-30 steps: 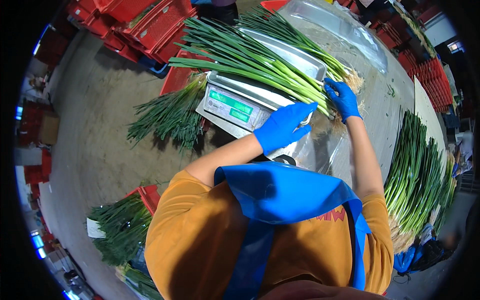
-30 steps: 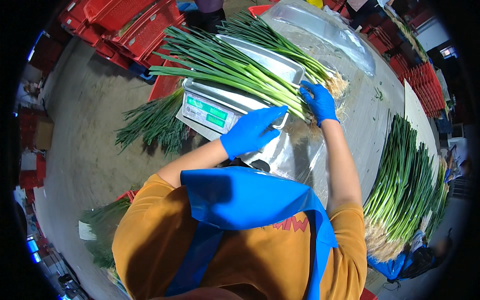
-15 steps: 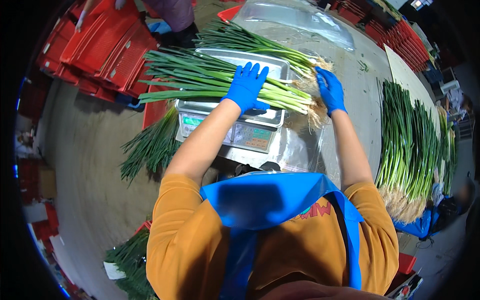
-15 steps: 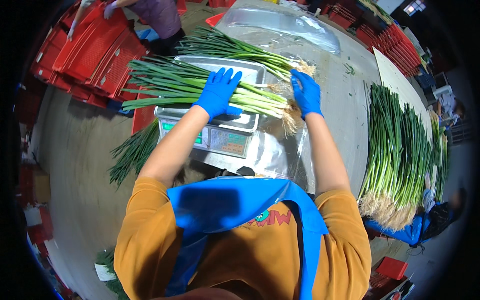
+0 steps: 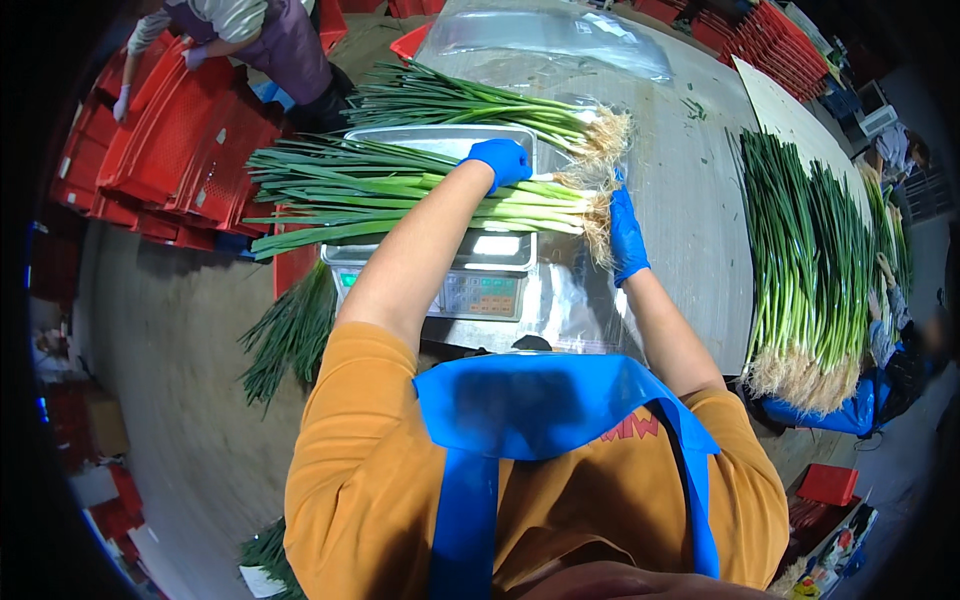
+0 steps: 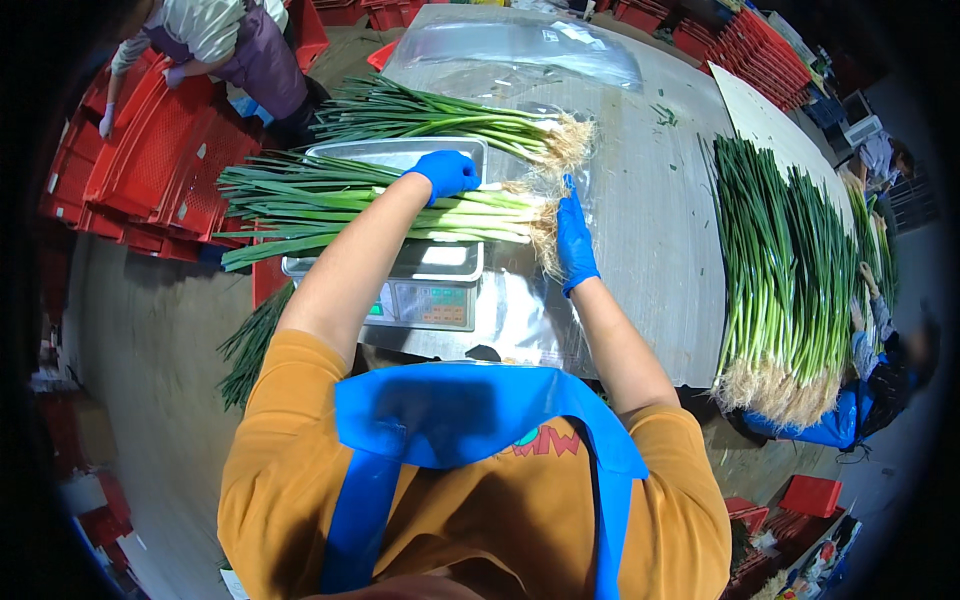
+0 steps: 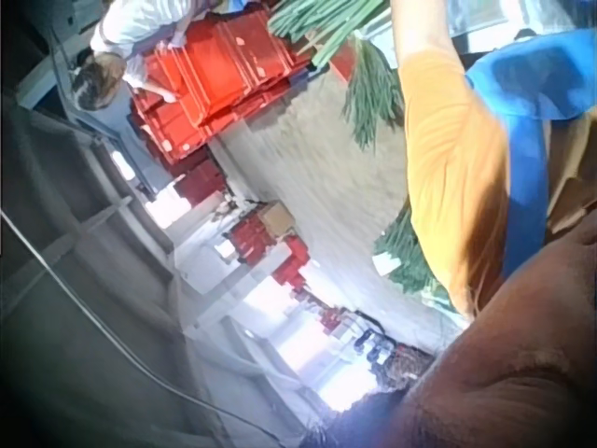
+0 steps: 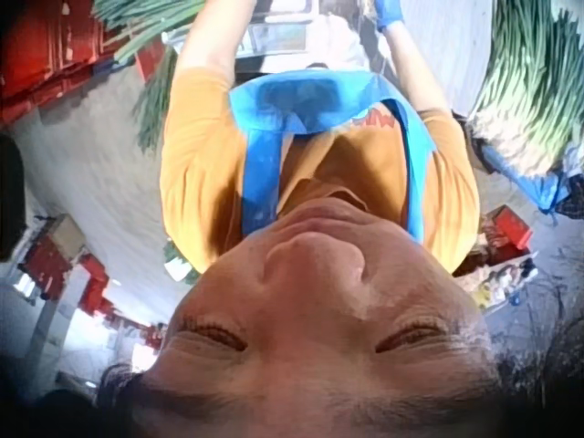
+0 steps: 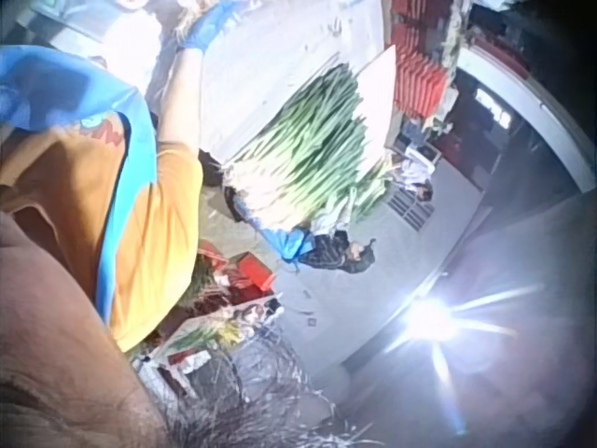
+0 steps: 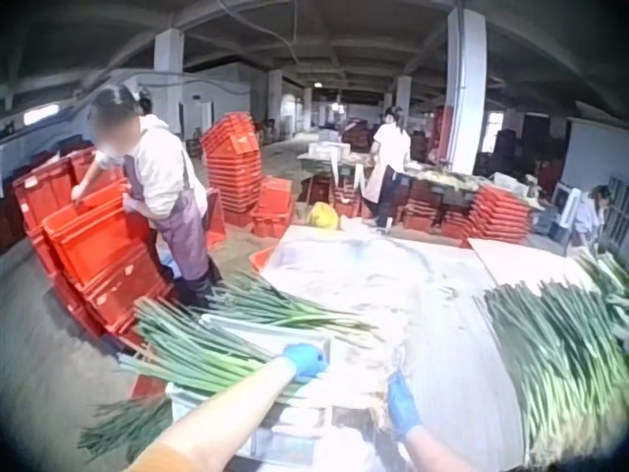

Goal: The person repeatedly gathers bundles of green onions, places them on a digital scale, and then removes them to a nearby red crate. The process is repeated continuously with multiple bundles.

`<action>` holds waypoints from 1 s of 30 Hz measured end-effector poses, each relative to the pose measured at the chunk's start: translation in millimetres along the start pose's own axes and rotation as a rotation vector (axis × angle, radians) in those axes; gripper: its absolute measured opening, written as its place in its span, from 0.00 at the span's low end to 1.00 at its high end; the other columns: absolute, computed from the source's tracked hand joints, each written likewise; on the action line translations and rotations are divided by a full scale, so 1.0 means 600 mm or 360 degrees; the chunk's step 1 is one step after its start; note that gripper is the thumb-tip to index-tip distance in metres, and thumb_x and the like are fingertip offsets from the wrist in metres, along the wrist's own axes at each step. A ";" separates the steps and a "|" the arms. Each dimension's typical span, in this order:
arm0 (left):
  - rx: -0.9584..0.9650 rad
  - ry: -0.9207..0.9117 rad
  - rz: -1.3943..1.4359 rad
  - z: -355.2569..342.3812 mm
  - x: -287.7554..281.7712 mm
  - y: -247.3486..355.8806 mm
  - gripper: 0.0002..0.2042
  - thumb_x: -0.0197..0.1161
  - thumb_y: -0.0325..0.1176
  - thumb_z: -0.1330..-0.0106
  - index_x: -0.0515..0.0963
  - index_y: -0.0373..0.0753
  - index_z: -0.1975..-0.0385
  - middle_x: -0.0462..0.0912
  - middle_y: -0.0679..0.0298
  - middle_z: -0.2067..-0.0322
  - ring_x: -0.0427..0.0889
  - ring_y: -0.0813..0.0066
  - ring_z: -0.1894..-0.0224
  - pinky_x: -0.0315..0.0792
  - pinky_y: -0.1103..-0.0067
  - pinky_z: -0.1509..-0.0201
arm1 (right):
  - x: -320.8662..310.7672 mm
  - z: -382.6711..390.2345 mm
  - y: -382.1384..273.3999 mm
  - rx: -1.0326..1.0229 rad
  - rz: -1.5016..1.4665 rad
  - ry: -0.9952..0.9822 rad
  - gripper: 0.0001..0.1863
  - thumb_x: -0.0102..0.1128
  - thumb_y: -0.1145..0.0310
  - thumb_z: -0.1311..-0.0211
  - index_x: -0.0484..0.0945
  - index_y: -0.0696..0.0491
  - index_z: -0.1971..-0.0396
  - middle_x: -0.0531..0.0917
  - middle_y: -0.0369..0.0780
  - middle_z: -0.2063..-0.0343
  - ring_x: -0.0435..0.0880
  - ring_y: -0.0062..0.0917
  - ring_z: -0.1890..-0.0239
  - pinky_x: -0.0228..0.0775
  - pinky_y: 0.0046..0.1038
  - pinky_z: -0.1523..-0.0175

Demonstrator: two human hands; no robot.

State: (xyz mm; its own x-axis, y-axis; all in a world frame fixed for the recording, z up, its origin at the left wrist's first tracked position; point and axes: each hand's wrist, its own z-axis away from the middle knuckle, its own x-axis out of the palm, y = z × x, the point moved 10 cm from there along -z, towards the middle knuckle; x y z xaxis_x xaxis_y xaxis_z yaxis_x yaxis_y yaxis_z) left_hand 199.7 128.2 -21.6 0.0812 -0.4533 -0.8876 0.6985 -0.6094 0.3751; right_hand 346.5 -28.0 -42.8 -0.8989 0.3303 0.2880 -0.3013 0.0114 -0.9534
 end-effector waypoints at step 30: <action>0.0337 0.1600 0.0223 0.384 -0.071 0.126 0.26 0.65 0.39 0.46 0.71 0.41 0.45 0.72 0.54 0.50 0.71 0.53 0.48 0.62 0.59 0.39 | -0.512 0.027 -0.112 -0.0482 0.0502 0.0921 0.17 0.46 0.70 0.33 0.77 0.54 0.48 0.81 0.36 0.63 0.78 0.21 0.61 0.70 0.25 0.52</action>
State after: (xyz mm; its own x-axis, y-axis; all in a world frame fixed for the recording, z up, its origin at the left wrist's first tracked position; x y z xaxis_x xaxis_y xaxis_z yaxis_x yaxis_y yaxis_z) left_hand 85.4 -48.5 106.0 0.7758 0.1639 -0.6093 0.5057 -0.7390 0.4451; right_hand 637.5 -145.7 -65.6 -0.5907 0.8067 -0.0180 0.1210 0.0666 -0.9904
